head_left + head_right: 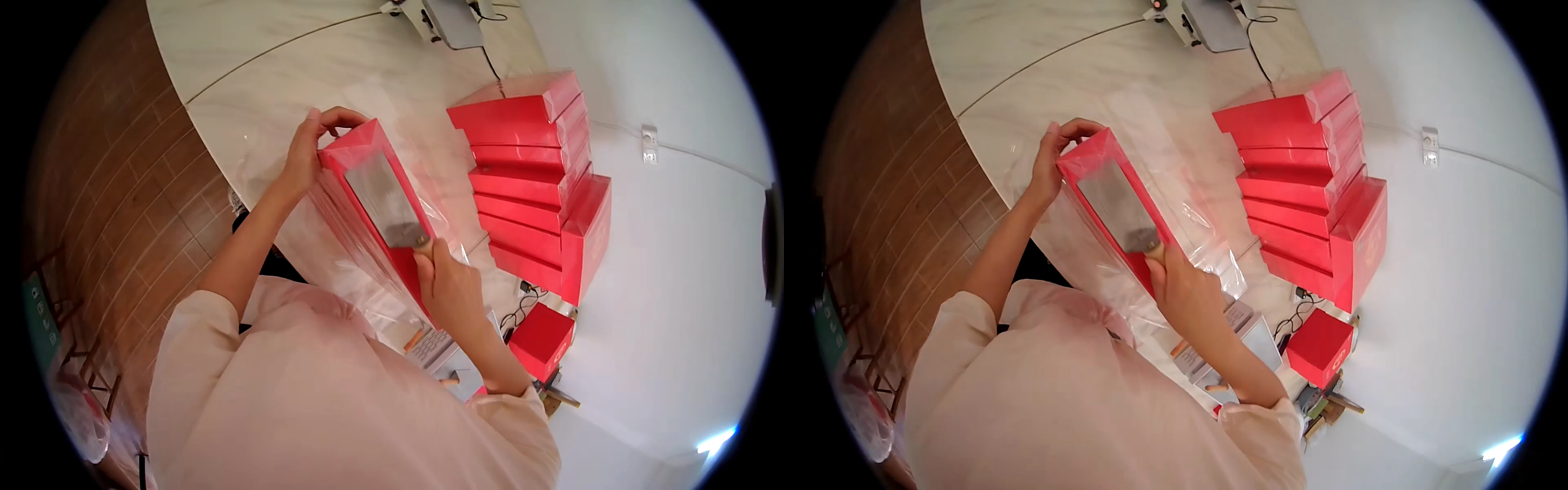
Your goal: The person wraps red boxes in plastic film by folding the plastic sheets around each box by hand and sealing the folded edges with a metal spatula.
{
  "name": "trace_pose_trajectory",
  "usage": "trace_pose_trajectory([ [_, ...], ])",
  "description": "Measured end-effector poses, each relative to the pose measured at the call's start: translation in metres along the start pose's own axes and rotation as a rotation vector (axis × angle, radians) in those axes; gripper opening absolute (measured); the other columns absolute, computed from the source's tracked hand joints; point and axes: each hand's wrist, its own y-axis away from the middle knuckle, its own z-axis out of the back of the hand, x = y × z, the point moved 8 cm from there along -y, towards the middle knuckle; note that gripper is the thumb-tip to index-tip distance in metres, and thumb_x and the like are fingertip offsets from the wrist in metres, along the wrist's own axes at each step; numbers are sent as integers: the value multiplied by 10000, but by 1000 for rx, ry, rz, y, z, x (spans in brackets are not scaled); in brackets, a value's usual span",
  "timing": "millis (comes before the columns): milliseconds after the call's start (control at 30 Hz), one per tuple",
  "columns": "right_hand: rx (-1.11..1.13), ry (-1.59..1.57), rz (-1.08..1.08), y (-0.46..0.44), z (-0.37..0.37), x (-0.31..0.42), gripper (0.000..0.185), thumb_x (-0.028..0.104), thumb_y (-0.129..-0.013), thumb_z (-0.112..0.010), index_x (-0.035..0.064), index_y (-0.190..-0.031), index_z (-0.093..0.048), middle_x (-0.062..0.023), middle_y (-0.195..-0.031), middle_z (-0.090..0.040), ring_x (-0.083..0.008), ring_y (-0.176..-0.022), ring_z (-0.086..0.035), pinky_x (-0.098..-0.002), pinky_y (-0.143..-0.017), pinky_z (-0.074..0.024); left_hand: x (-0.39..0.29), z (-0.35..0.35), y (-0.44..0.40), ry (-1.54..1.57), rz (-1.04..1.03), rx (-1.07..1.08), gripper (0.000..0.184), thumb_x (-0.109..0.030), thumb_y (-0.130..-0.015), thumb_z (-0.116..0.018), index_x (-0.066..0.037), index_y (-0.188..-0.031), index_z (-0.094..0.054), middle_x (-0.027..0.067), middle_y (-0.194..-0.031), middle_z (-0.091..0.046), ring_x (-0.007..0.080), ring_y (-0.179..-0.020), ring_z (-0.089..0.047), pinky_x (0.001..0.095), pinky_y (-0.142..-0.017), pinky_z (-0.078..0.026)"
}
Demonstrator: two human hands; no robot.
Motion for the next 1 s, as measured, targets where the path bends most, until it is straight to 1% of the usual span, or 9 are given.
trace_pose_trajectory([
  [133,-103,125,232,-53,3,40,216,236,-938,-568,28,-933,-512,-134,-544,-561,-312,-447,-566,-398,-403,-424,19,7,8,271,142,-110,607,-408,-1019,-193,-3,-1036,-646,67,-960,-663,147,-821,-575,316,-788,-438],
  [233,-154,135,336,-75,3,64,215,241,-946,-559,39,-901,-501,-127,-515,-548,-295,-421,-557,-382,-385,-407,59,27,10,79,94,-180,570,-393,-1026,-226,6,-1059,-631,82,-958,-661,164,-806,-601,319,-795,-481],
  [367,-78,124,192,-87,0,70,202,238,-975,-498,40,-938,-500,-175,-616,-587,-387,-551,-587,-471,-491,-445,-2,11,9,90,-109,-82,530,-368,-1020,-249,16,-1091,-607,81,-973,-643,146,-915,-611,259,-796,-493],
  [500,-105,71,220,-73,2,62,214,252,-974,-500,41,-939,-490,-173,-600,-582,-385,-544,-583,-464,-486,-449,-3,8,8,51,31,-51,480,-374,-957,-342,-4,-1087,-619,81,-1059,-639,162,-986,-594,299,-878,-471],
  [600,-19,79,91,-44,1,38,212,251,-970,-506,41,-948,-494,-161,-592,-582,-379,-536,-581,-453,-479,-447,15,9,7,255,214,-79,606,-460,-983,-247,5,-1097,-619,88,-1056,-644,159,-992,-592,300,-895,-454],
  [633,-35,75,62,-33,1,28,212,251,-970,-506,41,-948,-494,-161,-592,-582,-379,-536,-581,-453,-479,-447,9,10,1,179,99,-42,632,-467,-992,-215,7,-1091,-621,89,-1018,-645,168,-957,-600,295,-882,-457],
  [700,-149,91,84,-6,5,9,263,296,-953,-543,42,-899,-500,-114,-510,-565,-297,-434,-574,-382,-399,-440,1,9,-1,119,-21,-9,668,-479,-1000,-184,18,-1092,-621,99,-999,-649,180,-944,-603,297,-886,-452],
  [900,-56,-8,-267,118,-12,-62,208,247,-945,-546,46,-944,-490,-148,-601,-595,-377,-558,-593,-444,-495,-458,17,36,-2,77,-18,-126,648,-447,-995,-214,53,-1168,-588,133,-1123,-637,212,-1063,-579,322,-954,-417],
  [1000,-117,-2,-351,187,-22,-90,267,308,-922,-586,58,-959,-500,-128,-612,-617,-322,-537,-617,-429,-459,-462,28,52,-3,135,32,-237,630,-434,-987,-233,53,-1240,-542,160,-1215,-604,261,-1155,-548,357,-1025,-377],
])
